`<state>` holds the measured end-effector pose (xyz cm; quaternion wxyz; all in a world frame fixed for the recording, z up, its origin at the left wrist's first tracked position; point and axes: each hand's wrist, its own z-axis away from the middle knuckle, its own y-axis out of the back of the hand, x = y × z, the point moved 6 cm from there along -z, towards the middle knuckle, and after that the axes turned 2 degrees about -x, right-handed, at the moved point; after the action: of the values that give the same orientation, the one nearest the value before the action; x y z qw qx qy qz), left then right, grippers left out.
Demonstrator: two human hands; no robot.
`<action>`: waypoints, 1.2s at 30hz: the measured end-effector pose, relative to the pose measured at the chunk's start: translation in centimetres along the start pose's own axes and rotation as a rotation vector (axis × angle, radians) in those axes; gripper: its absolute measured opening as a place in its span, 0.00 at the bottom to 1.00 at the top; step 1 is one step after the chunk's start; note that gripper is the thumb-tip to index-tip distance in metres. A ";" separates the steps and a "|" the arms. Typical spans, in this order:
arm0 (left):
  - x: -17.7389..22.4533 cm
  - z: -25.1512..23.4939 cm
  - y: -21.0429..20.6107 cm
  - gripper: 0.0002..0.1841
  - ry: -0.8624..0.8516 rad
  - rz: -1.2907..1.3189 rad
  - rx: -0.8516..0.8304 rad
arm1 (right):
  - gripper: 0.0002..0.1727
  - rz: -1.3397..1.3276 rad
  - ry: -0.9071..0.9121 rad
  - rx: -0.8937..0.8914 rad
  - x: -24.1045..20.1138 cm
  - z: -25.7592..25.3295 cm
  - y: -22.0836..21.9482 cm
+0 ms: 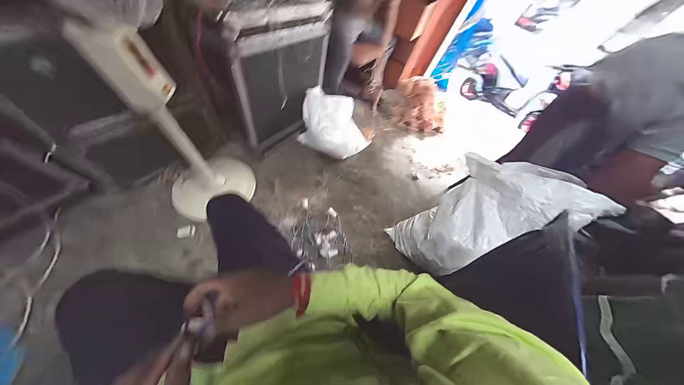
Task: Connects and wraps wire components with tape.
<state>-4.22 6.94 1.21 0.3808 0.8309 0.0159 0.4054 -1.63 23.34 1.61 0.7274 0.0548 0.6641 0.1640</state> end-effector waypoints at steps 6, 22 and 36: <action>-2.2 1.8 0.4 0.13 0.139 0.009 0.028 | 0.40 0.376 0.127 0.161 2.2 -0.1 -0.5; -3.0 1.0 0.1 0.06 0.355 0.489 -0.050 | 0.11 0.481 0.658 0.191 0.5 2.0 -1.4; -1.4 1.0 -1.9 0.09 -0.013 0.234 -0.189 | 0.11 -0.129 0.176 0.253 4.2 0.5 -0.9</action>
<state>-3.91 7.20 -1.31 0.4075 0.7900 -0.1219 0.4415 -0.67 23.84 -2.56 0.6626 0.0887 0.7428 0.0359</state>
